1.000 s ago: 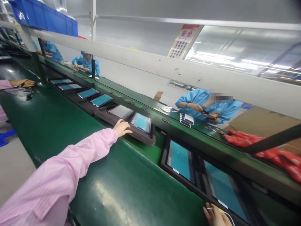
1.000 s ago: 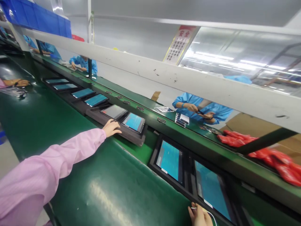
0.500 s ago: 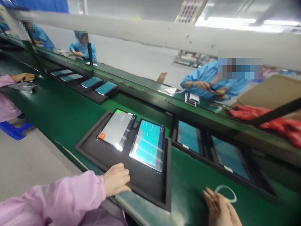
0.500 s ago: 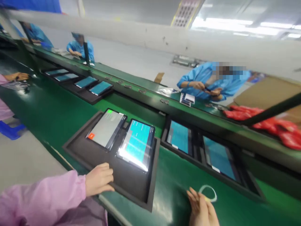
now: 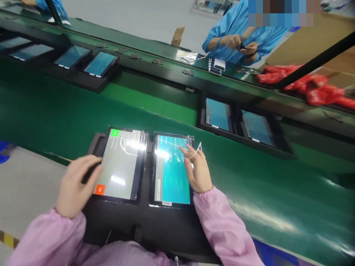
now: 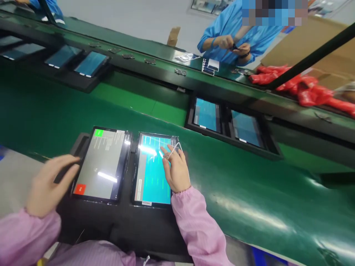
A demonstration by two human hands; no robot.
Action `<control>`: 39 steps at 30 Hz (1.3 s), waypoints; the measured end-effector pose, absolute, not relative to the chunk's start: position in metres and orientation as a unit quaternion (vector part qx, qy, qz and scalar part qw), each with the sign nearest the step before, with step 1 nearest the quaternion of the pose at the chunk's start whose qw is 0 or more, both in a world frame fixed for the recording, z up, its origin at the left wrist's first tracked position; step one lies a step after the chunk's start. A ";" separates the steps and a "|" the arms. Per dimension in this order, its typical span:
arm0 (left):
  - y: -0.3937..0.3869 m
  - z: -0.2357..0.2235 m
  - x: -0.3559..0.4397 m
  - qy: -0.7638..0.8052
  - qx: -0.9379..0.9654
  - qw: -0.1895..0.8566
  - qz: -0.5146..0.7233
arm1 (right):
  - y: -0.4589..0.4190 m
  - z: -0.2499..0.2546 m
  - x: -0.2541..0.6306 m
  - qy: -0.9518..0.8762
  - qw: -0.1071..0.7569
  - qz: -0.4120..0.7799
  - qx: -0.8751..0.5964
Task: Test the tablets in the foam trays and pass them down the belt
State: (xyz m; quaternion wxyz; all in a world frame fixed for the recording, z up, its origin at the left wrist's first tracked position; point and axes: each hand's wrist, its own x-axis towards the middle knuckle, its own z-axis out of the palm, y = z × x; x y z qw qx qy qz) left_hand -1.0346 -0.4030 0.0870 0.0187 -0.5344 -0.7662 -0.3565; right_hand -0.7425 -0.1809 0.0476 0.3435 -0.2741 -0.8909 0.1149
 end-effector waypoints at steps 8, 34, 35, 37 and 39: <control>-0.409 0.039 -1.079 -0.842 -0.414 -0.146 -0.313 | -0.174 0.034 -0.736 -0.904 0.291 0.107 -0.293; -0.292 0.065 -1.087 -0.760 -0.611 0.000 -0.222 | -0.189 0.035 -0.723 -0.697 0.519 0.248 -0.428; -0.298 0.067 -1.089 -0.759 -0.606 0.001 -0.237 | -0.189 0.037 -0.725 -0.670 0.543 0.271 -0.429; -0.310 0.069 -1.091 -0.756 -0.601 -0.019 -0.258 | -0.187 0.042 -0.724 -0.592 0.586 0.341 -0.436; -0.321 0.068 -1.089 -0.753 -0.596 -0.058 -0.273 | -0.184 0.051 -0.715 -0.497 0.601 0.447 -0.439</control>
